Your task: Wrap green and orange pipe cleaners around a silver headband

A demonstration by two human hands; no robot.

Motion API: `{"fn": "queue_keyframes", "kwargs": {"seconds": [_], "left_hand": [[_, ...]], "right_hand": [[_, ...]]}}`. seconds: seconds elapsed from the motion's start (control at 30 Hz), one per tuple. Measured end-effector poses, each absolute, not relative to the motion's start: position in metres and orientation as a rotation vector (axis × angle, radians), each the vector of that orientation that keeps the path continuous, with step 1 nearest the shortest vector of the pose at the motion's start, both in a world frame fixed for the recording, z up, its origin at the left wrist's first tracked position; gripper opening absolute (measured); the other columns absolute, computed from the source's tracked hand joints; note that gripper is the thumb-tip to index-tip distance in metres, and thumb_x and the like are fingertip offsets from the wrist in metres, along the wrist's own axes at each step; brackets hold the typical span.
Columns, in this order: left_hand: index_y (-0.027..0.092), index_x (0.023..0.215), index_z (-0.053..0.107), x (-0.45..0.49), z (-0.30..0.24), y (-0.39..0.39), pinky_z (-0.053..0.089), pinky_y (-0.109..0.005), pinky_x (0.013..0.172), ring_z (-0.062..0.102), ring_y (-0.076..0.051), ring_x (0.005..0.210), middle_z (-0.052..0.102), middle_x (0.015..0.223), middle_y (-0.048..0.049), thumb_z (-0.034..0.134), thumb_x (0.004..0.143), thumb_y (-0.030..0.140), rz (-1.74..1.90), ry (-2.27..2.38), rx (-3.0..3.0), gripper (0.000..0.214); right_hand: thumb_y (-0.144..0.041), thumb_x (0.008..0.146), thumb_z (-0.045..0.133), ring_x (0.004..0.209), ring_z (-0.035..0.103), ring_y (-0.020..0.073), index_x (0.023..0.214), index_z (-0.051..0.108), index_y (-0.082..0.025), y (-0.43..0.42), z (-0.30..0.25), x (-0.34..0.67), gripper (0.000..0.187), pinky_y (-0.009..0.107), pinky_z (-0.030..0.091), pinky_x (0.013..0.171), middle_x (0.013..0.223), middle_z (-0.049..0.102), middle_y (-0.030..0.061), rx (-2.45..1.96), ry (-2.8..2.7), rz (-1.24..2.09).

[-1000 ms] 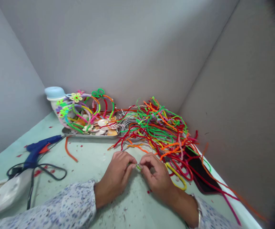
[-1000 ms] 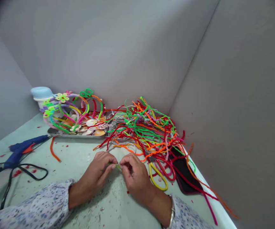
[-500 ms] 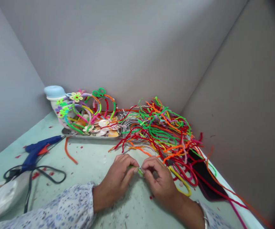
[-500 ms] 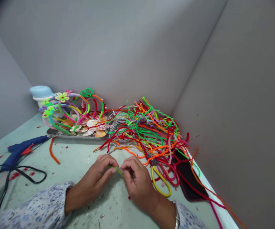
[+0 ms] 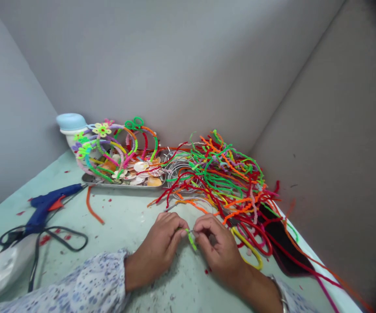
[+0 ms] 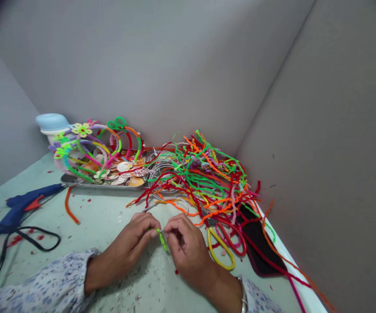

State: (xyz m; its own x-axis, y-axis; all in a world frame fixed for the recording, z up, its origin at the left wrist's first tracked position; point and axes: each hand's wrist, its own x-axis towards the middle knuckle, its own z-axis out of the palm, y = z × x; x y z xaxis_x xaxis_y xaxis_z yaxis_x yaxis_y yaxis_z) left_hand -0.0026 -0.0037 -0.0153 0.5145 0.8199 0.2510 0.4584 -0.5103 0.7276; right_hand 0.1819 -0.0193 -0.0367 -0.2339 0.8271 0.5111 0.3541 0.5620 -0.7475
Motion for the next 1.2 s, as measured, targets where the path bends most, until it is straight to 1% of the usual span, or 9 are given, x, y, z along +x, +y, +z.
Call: {"fn": "queue_keyframes", "kwargs": {"seconds": [0.23,0.4,0.47,0.63,0.7,0.83,0.9,1.0,1.2], "left_hand": [[0.019,0.087,0.055,-0.0027,-0.0165,-0.0050,0.038,-0.034,0.082,0.050,-0.019,0.084,0.056,0.085,-0.0025,0.039,0.097,0.023,0.766,1.023,2.127,0.020],[0.020,0.096,0.057,-0.0034,-0.0147,-0.0057,0.038,-0.034,0.086,0.052,-0.020,0.093,0.059,0.094,-0.0031,0.043,0.096,0.025,0.815,1.018,2.077,0.015],[0.020,0.098,0.056,-0.0038,-0.0148,-0.0060,0.039,-0.034,0.087,0.052,-0.020,0.096,0.060,0.097,-0.0041,0.044,0.095,0.025,0.850,1.042,2.065,0.013],[0.020,0.095,0.055,-0.0051,-0.0173,-0.0047,0.042,-0.033,0.083,0.054,-0.020,0.091,0.059,0.093,-0.0044,0.043,0.095,0.027,0.948,1.107,1.961,0.013],[0.021,0.097,0.055,-0.0058,-0.0179,-0.0042,0.042,-0.031,0.082,0.054,-0.019,0.089,0.059,0.093,-0.0036,0.043,0.096,0.028,0.976,1.090,1.923,0.014],[0.020,0.095,0.056,-0.0061,-0.0177,-0.0049,0.042,-0.030,0.080,0.054,-0.018,0.087,0.059,0.090,-0.0024,0.045,0.095,0.026,0.961,1.046,1.925,0.012],[0.020,0.094,0.057,-0.0055,-0.0168,-0.0055,0.042,-0.030,0.081,0.055,-0.017,0.088,0.060,0.091,-0.0022,0.047,0.094,0.024,0.937,1.037,1.931,0.011],[0.019,0.094,0.057,-0.0044,-0.0156,-0.0062,0.042,-0.029,0.081,0.055,-0.017,0.089,0.060,0.091,-0.0021,0.048,0.093,0.025,0.917,1.025,1.913,0.011],[0.020,0.093,0.058,-0.0035,-0.0165,-0.0083,0.042,-0.030,0.080,0.055,-0.017,0.087,0.061,0.089,-0.0018,0.046,0.094,0.026,0.911,1.033,1.907,0.013]], "right_hand": [[-0.007,0.086,0.048,0.080,0.055,0.0157,0.091,0.054,-0.023,-0.0179,-0.0373,0.1820,0.017,0.028,0.045,0.072,0.085,0.057,0.0012,-0.966,-1.838,0.604],[-0.010,0.088,0.050,0.081,0.055,0.0155,0.093,0.054,-0.024,-0.0184,-0.0389,0.1815,0.015,0.028,0.046,0.072,0.087,0.055,0.0010,-1.023,-1.758,0.621],[-0.013,0.088,0.052,0.086,0.055,0.0166,0.095,0.054,-0.023,-0.0199,-0.0374,0.1818,0.013,0.028,0.047,0.073,0.093,0.054,0.0027,-1.030,-1.717,0.600],[-0.017,0.088,0.055,0.097,0.055,0.0200,0.097,0.053,-0.023,-0.0248,-0.0311,0.1826,0.012,0.030,0.049,0.072,0.111,0.047,0.0089,-1.055,-1.600,0.409],[-0.018,0.088,0.055,0.092,0.056,0.0193,0.097,0.053,-0.023,-0.0245,-0.0310,0.1827,0.010,0.030,0.049,0.069,0.107,0.050,0.0086,-1.067,-1.627,0.391],[-0.023,0.088,0.057,0.069,0.055,0.0151,0.092,0.055,-0.022,-0.0200,-0.0357,0.1822,0.005,0.027,0.046,0.061,0.083,0.055,0.0023,-1.109,-1.810,0.555],[-0.025,0.088,0.058,0.063,0.053,0.0137,0.088,0.057,-0.021,-0.0183,-0.0379,0.1818,0.004,0.026,0.043,0.057,0.076,0.056,0.0002,-1.146,-1.858,0.605],[-0.024,0.090,0.055,0.063,0.052,0.0133,0.084,0.059,-0.020,-0.0179,-0.0388,0.1810,0.008,0.025,0.040,0.057,0.073,0.056,-0.0002,-1.179,-1.863,0.603],[-0.024,0.091,0.052,0.064,0.051,0.0136,0.081,0.057,-0.019,-0.0190,-0.0349,0.1806,0.012,0.025,0.040,0.060,0.072,0.056,-0.0002,-1.189,-1.853,0.636]]}}
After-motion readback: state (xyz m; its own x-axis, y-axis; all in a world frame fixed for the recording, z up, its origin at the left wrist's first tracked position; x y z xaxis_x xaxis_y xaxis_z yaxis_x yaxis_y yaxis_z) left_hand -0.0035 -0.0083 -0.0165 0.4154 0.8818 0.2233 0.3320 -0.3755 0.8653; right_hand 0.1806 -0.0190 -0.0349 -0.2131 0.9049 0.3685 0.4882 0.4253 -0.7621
